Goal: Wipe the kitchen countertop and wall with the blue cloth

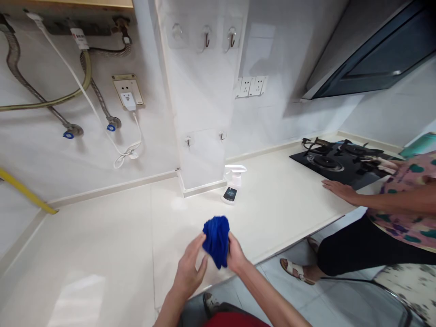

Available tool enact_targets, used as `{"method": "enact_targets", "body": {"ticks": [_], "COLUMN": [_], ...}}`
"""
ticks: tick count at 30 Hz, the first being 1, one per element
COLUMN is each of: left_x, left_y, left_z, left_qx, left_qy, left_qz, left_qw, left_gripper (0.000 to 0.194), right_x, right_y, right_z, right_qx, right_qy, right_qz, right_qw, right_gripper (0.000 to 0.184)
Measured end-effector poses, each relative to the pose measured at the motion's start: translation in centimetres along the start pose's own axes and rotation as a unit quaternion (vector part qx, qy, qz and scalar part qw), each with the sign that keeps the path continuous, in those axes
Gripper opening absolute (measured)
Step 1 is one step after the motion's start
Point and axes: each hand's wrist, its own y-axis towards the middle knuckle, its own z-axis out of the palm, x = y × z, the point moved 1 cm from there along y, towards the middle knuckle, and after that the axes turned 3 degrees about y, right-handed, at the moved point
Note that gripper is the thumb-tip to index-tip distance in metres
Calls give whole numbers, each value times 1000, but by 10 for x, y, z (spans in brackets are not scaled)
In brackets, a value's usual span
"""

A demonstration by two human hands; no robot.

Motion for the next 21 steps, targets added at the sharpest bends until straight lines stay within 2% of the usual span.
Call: {"method": "enact_targets", "body": {"ticks": [2, 4, 6, 8, 12, 15, 18, 21], "left_x": [4, 10, 20, 37, 84, 119, 146, 163], "left_y": [7, 12, 10, 0, -38, -70, -97, -121], "left_z": [-12, -19, -21, -18, -18, -31, -53, -78], "left_qx": [-16, 4, 34, 66, 123, 168, 187, 144], "left_qy": [-13, -7, 25, 75, 164, 214, 263, 315], "left_qz": [-60, -99, -115, -135, -212, -268, -317, -365], "left_qw": [998, 995, 993, 986, 956, 924, 892, 864], "left_gripper": [61, 59, 52, 48, 50, 54, 60, 61], "right_x": [27, 49, 62, 64, 41, 20, 9, 1], "right_y": [12, 23, 29, 31, 24, 21, 27, 45], "right_z": [9, 15, 13, 3, -28, -50, -62, -59], "right_qx": [-12, -33, -59, -68, 11, 50, 15, -32], "right_qy": [-43, -106, -188, -285, -490, -596, -658, -704], "right_qz": [-94, -181, -251, -297, -302, -273, -260, -250], "right_qw": [995, 977, 948, 909, 818, 753, 707, 664], "right_gripper": [48, 54, 57, 55, 45, 41, 45, 51]}}
